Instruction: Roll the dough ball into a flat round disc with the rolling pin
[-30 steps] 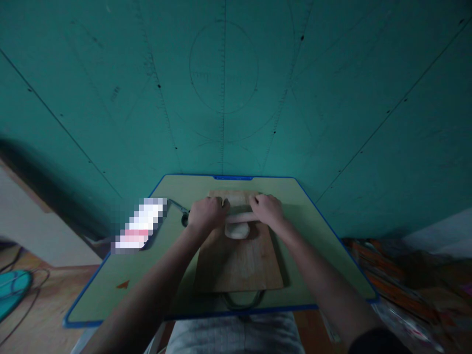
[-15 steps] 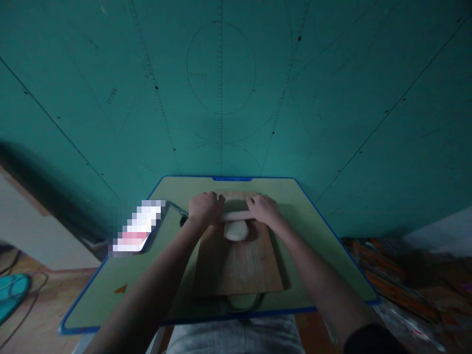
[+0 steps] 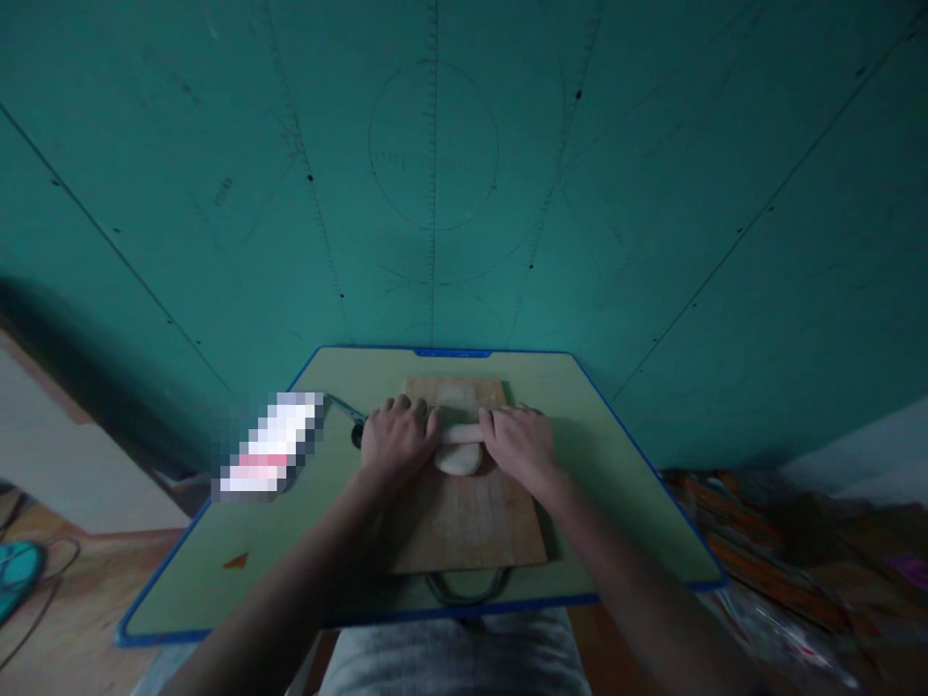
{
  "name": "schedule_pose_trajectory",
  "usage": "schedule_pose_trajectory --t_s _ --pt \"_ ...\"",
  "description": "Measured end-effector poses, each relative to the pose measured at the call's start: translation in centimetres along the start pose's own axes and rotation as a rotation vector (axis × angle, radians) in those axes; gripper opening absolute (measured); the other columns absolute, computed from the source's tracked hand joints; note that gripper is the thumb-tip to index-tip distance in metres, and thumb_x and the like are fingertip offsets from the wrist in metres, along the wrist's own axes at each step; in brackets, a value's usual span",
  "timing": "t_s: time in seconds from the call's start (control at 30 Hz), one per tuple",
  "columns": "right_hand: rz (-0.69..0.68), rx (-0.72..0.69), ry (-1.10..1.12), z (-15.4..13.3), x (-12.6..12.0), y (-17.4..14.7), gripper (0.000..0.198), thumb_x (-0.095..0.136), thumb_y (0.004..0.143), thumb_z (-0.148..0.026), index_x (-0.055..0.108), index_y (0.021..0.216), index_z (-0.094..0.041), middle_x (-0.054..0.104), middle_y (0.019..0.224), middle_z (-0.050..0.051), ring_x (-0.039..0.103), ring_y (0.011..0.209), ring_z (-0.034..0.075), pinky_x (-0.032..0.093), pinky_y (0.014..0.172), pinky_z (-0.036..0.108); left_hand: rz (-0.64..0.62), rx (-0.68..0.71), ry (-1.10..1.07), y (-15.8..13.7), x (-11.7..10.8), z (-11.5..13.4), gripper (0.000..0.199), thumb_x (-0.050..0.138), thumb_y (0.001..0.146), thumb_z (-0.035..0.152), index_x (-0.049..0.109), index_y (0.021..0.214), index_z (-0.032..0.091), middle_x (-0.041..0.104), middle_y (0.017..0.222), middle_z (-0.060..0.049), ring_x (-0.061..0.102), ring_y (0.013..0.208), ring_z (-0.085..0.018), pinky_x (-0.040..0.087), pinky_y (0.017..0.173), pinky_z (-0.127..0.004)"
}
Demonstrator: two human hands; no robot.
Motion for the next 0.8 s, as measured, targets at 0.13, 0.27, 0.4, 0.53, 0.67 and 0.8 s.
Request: schedule_pose_trajectory --t_s 0.13,0.27,0.4,0.53,0.67,0.8 --pt "0.074 -0.074 -0.006 -0.3 -0.3 -1.4 0.045 0.029 0.102 -0.035 0.070 0.092 -0.019 0.072 0.100 0.011 0.061 0.100 0.026 0.040 0.085 0.037 0.016 0.046 -0.014 -1.8 -0.2 0.3 0.043 0.030 0.100 0.040 0.067 0.100 0.018 0.068 0.100 -0.012 0.061 0.096 -0.028 0.045 0.081 -0.038" --pt "0.103 -0.102 0.014 -0.2 0.2 -3.6 0.037 0.036 0.101 -0.039 0.067 0.100 -0.019 0.068 0.102 0.011 0.056 0.099 0.027 0.039 0.086 0.039 0.138 0.081 -0.032 -4.0 0.0 0.5 0.045 0.028 0.101 0.043 0.065 0.110 0.018 0.063 0.125 -0.015 0.055 0.115 -0.032 0.043 0.092 -0.044" --pt "0.232 -0.163 0.046 -0.3 1.0 -6.2 0.047 0.041 0.098 -0.045 0.059 0.125 -0.011 0.064 0.118 0.017 0.052 0.112 0.030 0.032 0.104 0.046 0.182 0.161 -0.036 -6.6 0.3 1.0 0.051 0.036 0.098 0.048 0.055 0.131 0.013 0.055 0.138 -0.019 0.047 0.127 -0.037 0.038 0.102 -0.050" --pt "0.285 -0.206 0.042 -0.4 1.6 -8.0 0.057 0.042 0.097 -0.046 0.053 0.135 -0.004 0.059 0.131 0.020 0.044 0.128 0.033 0.020 0.115 0.050 0.218 0.227 -0.077 -8.3 0.7 1.2 0.056 0.042 0.094 0.048 0.050 0.135 0.009 0.059 0.132 -0.020 0.052 0.120 -0.036 0.039 0.101 -0.049" --pt "0.279 -0.208 0.034 -0.4 1.6 -8.5 0.058 0.046 0.096 -0.045 0.052 0.135 -0.003 0.058 0.131 0.022 0.043 0.128 0.034 0.021 0.115 0.050 0.229 0.228 -0.091 -8.6 1.1 1.3 0.055 0.047 0.093 0.045 0.049 0.136 0.011 0.060 0.130 -0.019 0.054 0.117 -0.034 0.039 0.101 -0.048" --pt "0.242 -0.213 0.032 -0.4 1.5 -7.8 0.048 0.044 0.097 -0.043 0.057 0.125 -0.006 0.062 0.117 0.019 0.051 0.112 0.030 0.032 0.105 0.046 0.164 0.208 -0.076 -8.1 0.5 1.9 0.050 0.046 0.093 0.044 0.052 0.132 0.013 0.062 0.124 -0.018 0.054 0.112 -0.032 0.039 0.094 -0.048"
Point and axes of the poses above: each hand's wrist, its own y-axis towards the middle knuckle, its own x-axis out of the palm, z = x × y, the point moved 3 cm from there along y, towards the middle knuckle
